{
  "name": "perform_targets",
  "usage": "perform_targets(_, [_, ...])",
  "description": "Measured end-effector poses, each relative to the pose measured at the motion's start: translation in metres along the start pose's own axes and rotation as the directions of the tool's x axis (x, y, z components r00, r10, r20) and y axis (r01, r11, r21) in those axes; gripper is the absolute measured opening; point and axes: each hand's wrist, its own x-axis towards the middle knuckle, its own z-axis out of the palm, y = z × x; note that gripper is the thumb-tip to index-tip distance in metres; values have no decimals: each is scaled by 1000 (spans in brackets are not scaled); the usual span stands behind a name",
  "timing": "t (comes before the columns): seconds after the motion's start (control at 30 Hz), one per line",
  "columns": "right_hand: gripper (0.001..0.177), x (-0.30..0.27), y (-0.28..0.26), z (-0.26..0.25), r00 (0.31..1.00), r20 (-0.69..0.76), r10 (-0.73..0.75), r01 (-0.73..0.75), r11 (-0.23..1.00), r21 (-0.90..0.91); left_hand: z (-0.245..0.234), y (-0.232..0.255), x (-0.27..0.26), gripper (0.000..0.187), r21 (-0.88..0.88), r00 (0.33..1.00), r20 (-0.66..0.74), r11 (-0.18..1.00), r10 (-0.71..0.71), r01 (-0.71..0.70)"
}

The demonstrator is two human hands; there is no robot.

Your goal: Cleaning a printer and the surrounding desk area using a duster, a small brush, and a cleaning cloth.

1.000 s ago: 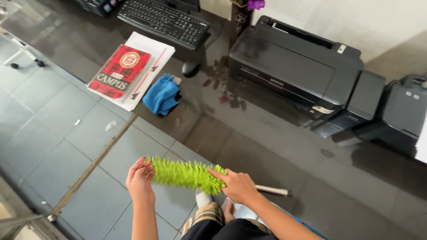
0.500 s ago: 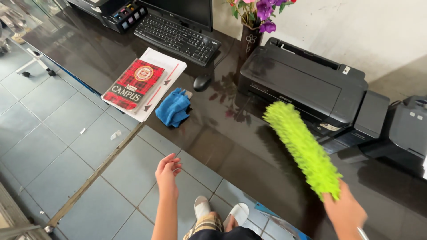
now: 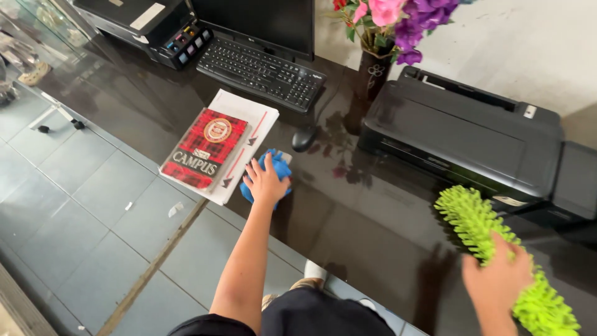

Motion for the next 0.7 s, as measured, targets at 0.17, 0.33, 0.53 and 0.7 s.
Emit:
perform_targets(0.17, [68, 42, -146, 53, 968, 214, -128, 92, 981, 169, -9, -17, 1, 115, 230, 995, 79, 971, 53, -70])
perform_targets(0.33, [65, 56, -238, 79, 897, 312, -313, 166, 892, 420, -51, 23, -42, 75, 134, 970, -114, 971, 213, -197])
perform_targets(0.53, [59, 50, -260, 88, 796, 535, -284, 57, 915, 400, -8, 21, -56, 90, 111, 913, 294, 938, 285, -328])
perform_targets(0.7, [54, 53, -241, 71, 794, 586, -165, -152, 878, 454, 9, -14, -4, 34, 243, 946, -294, 968, 139, -66])
